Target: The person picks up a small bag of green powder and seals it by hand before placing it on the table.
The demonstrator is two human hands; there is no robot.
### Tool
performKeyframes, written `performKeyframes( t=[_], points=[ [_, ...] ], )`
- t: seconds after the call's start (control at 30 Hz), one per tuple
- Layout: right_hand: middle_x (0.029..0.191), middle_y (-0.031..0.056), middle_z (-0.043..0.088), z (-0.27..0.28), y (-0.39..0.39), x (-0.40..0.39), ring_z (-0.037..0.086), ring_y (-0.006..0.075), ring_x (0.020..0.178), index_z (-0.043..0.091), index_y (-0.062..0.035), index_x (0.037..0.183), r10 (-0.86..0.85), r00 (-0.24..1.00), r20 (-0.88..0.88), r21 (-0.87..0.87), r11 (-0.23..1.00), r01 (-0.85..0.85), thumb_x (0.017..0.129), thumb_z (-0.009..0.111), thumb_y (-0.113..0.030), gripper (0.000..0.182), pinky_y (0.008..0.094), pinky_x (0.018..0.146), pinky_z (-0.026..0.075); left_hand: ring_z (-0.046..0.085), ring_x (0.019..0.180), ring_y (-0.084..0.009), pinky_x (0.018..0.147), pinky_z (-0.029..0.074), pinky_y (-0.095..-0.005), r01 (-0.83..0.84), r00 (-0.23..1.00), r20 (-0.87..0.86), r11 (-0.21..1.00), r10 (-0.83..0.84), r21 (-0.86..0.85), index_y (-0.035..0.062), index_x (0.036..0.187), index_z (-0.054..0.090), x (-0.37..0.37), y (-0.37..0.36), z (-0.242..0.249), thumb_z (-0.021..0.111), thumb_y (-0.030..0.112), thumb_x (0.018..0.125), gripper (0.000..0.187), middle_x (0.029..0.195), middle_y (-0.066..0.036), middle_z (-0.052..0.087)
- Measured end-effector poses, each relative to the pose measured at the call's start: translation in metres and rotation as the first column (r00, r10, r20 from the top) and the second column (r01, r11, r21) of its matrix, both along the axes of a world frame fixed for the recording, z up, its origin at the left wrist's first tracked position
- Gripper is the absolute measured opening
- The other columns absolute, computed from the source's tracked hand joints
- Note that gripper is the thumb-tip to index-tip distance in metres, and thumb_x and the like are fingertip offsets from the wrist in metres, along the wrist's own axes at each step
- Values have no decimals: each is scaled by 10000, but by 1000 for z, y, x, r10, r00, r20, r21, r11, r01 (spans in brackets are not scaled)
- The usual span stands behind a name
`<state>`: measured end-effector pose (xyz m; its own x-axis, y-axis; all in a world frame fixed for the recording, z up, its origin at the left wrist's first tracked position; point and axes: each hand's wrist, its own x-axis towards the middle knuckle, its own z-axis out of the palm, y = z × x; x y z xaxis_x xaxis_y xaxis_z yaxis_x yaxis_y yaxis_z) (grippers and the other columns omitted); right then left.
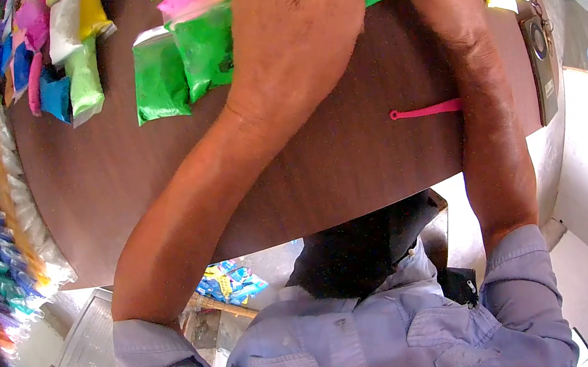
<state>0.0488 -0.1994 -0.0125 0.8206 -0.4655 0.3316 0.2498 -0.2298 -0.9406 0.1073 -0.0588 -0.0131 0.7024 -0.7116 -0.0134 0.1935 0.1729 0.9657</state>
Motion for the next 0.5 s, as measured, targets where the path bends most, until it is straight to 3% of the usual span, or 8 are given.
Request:
performKeyframes(
  t=[0.23, 0.3, 0.37, 0.4, 0.47, 0.5],
  points=[
    [827, -5, 678, 2, 9, 3, 583, 62, 754, 725, 0, 976, 11, 999, 36, -37, 999, -9, 1056, 569, -151, 231, 245, 708, 469, 501, 583, -51, 517, 405, -225, -21, 998, 52, 999, 19, 40, 22, 1136, 649, -1, 2, 9, 583, 322, 1082, 312, 735, 32, 552],
    [813, -24, 659, 1, 18, 6, 574, 55, 753, 718, -12, 958, -111, 991, 77, -33, 993, 114, 1054, 575, -133, 211, 240, 702, 464, 498, 583, -51, 517, 399, -223, -21, 999, 44, 999, 19, 46, 19, 1130, 648, -1, 0, 11, 584, 325, 1081, 316, 729, 34, 547],
    [808, -35, 649, -7, 3, 7, 563, 51, 744, 711, -21, 945, -87, 989, 118, -54, 994, 94, 1053, 580, -129, 201, 235, 688, 456, 488, 588, -48, 524, 387, -217, -55, 992, -97, 967, 82, 250, 18, 1113, 645, 0, -7, 15, 585, 329, 1080, 319, 722, 43, 531],
    [803, -47, 640, -9, -3, 7, 552, 46, 735, 704, -30, 931, -61, 985, 159, -76, 994, 74, 1053, 586, -125, 194, 230, 674, 448, 488, 588, -48, 524, 387, -217, -55, 992, -97, 966, 82, 251, 18, 1113, 645, 0, -5, 12, 585, 329, 1080, 319, 722, 43, 531],
    [799, -54, 631, -12, -10, 6, 540, 41, 726, 697, -38, 920, -63, 981, 181, -89, 993, 80, 1051, 591, -123, 189, 226, 657, 437, 464, 601, -35, 534, 360, -210, 36, 999, 27, 999, -36, -10, 19, 1103, 637, -1, -2, 3, 583, 326, 1081, 312, 729, 58, 511],
    [795, -62, 623, -11, -10, 7, 528, 36, 716, 690, -45, 909, -65, 977, 204, -103, 991, 87, 1050, 597, -121, 185, 222, 641, 426, 464, 601, -35, 534, 360, -210, 36, 999, 27, 999, -35, -9, 19, 1103, 637, -1, -2, 6, 583, 326, 1081, 312, 729, 58, 511]
  ],
)
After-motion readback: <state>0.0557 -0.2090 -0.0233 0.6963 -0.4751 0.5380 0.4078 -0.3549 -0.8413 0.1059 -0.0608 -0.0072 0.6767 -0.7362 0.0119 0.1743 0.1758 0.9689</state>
